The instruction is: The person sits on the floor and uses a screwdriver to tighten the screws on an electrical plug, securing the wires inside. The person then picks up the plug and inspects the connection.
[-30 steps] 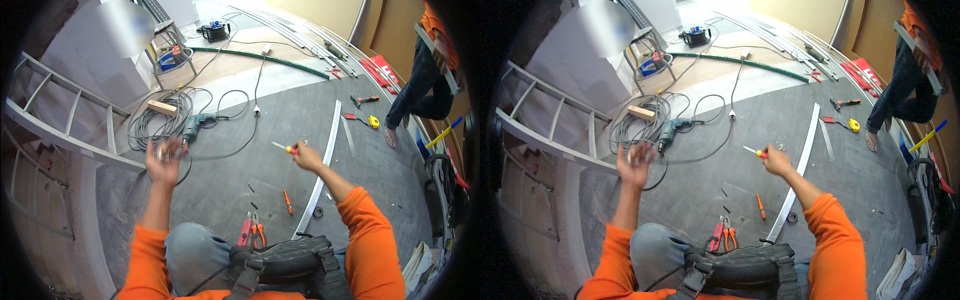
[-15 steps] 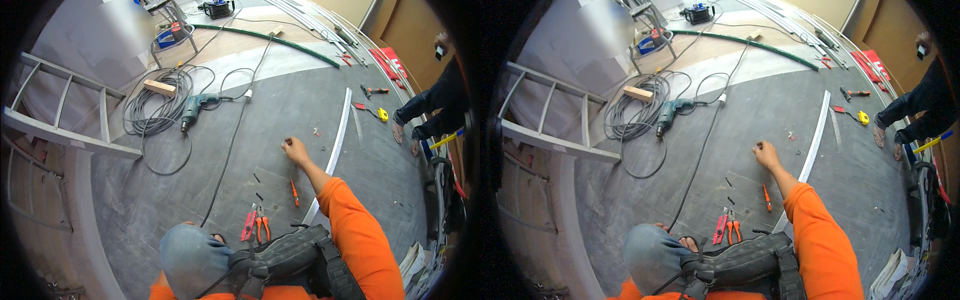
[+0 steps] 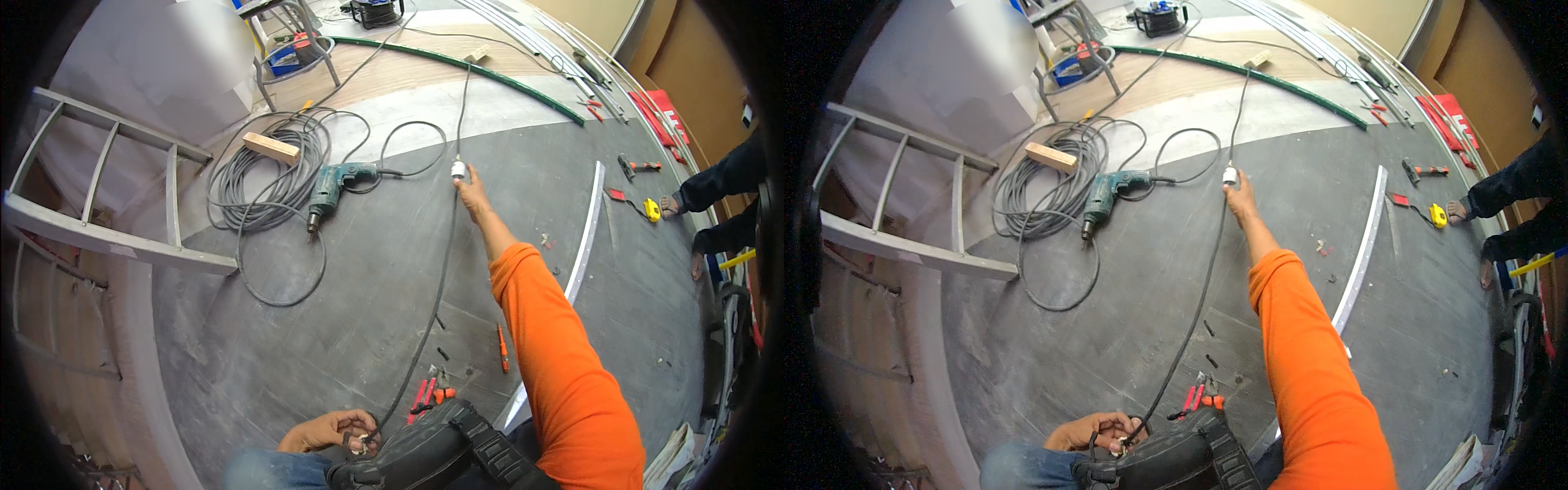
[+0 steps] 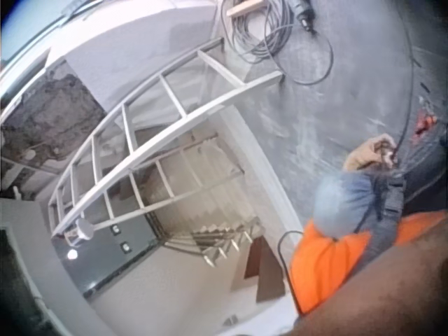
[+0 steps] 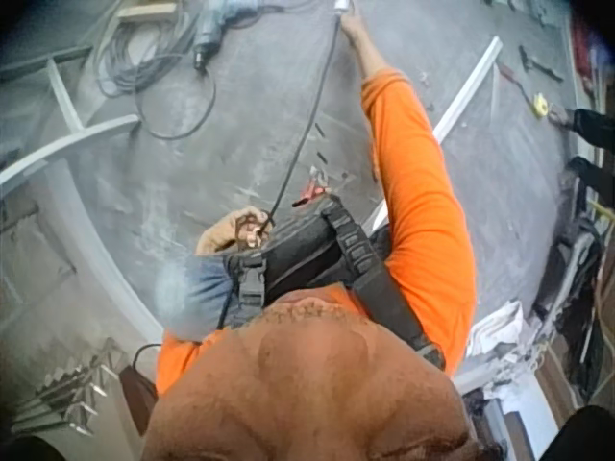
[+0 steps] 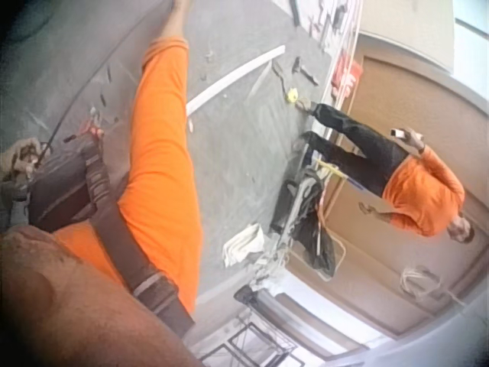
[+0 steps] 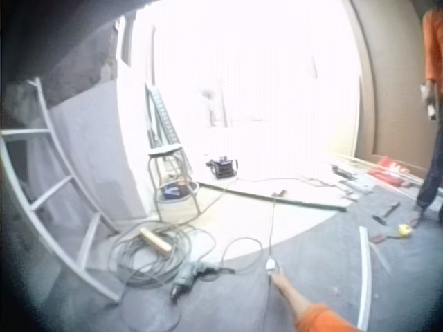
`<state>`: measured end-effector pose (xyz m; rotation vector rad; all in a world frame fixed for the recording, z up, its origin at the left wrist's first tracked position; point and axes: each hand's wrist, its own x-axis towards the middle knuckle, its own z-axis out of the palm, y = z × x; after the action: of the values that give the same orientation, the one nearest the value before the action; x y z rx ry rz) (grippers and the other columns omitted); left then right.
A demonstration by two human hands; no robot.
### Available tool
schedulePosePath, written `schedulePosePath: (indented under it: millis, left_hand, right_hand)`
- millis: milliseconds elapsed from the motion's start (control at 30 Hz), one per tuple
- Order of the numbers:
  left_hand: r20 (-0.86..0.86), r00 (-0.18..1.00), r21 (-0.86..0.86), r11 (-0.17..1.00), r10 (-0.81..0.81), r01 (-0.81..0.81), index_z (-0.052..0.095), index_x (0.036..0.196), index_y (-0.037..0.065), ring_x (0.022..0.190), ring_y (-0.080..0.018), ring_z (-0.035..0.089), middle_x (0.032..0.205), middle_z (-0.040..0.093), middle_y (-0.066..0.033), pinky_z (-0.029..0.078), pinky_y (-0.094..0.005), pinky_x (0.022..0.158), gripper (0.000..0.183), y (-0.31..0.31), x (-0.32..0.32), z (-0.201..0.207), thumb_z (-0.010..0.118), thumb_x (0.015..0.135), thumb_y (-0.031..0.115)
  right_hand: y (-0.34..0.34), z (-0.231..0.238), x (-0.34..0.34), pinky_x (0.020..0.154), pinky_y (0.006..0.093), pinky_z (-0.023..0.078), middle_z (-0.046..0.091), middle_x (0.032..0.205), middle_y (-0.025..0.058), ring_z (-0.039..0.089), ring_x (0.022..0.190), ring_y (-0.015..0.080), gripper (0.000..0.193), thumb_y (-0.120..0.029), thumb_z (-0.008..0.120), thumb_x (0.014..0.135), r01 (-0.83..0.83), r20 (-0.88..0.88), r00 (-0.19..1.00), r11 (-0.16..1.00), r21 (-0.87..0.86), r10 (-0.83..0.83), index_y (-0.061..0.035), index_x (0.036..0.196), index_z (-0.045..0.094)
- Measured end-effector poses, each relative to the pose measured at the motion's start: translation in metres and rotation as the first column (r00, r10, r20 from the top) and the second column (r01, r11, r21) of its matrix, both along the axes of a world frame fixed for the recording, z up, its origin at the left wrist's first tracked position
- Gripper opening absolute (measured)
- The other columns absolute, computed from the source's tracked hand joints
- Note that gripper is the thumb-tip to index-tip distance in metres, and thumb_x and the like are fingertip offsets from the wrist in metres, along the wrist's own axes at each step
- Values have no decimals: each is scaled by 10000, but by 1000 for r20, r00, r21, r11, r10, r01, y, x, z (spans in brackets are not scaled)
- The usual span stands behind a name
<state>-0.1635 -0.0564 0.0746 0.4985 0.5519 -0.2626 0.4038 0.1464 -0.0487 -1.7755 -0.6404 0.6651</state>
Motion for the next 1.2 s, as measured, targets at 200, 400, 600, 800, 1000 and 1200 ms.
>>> schedulePosePath:
  millis: [200,400,600,800,1000,1200]
  left_hand:
    - [-20,999,-26,999,45,-45,625,1211,71,1021,-99,614,1158,554,-14,523,-247,861,386,-8,-7,-1,779,869,-20]
    - [-54,998,100,994,-44,50,625,1253,78,1071,-110,621,1212,584,-6,536,-255,901,425,-7,-10,-9,791,870,-2]
    - [-95,995,142,989,-29,42,614,1298,60,1152,-166,638,1234,629,-46,538,-313,998,444,-7,-5,-14,773,887,4]
    - [-97,987,70,990,129,-122,591,1333,-3,1140,-244,696,1233,703,-152,548,-364,996,395,-22,11,-20,676,950,47]
    - [-156,956,506,851,250,-140,583,1337,20,997,-217,713,1116,733,-137,558,-359,920,397,0,33,38,684,956,74]
    - [105,872,775,511,477,-373,590,1342,35,887,-132,677,1042,724,-108,546,-287,824,386,46,54,175,698,988,147]
  right_hand:
    - [45,-2,-10,1091,463,425,555,1464,178,529,1338,297,667,-292,658,1006,-149,-183,974,988,-50,137,-72,1572,382]
    - [61,14,-12,743,380,612,678,1157,137,694,955,221,390,-358,631,1027,215,-653,754,967,138,-75,-37,1241,578]
    - [29,38,-37,709,367,589,720,926,90,696,885,193,305,-357,601,1024,-47,-699,703,990,137,130,-72,1124,641]
    - [-110,40,-123,790,285,485,681,1069,16,600,914,141,338,-261,660,972,-572,-696,575,820,34,430,-108,1272,636]
    - [-206,108,-196,941,330,521,650,1194,58,632,1087,167,533,-147,753,924,-638,-823,257,729,250,506,-57,1400,530]
    - [-206,206,-262,1048,376,525,618,1290,101,615,1198,212,600,-137,770,918,-487,-744,54,668,563,666,-27,1430,478]
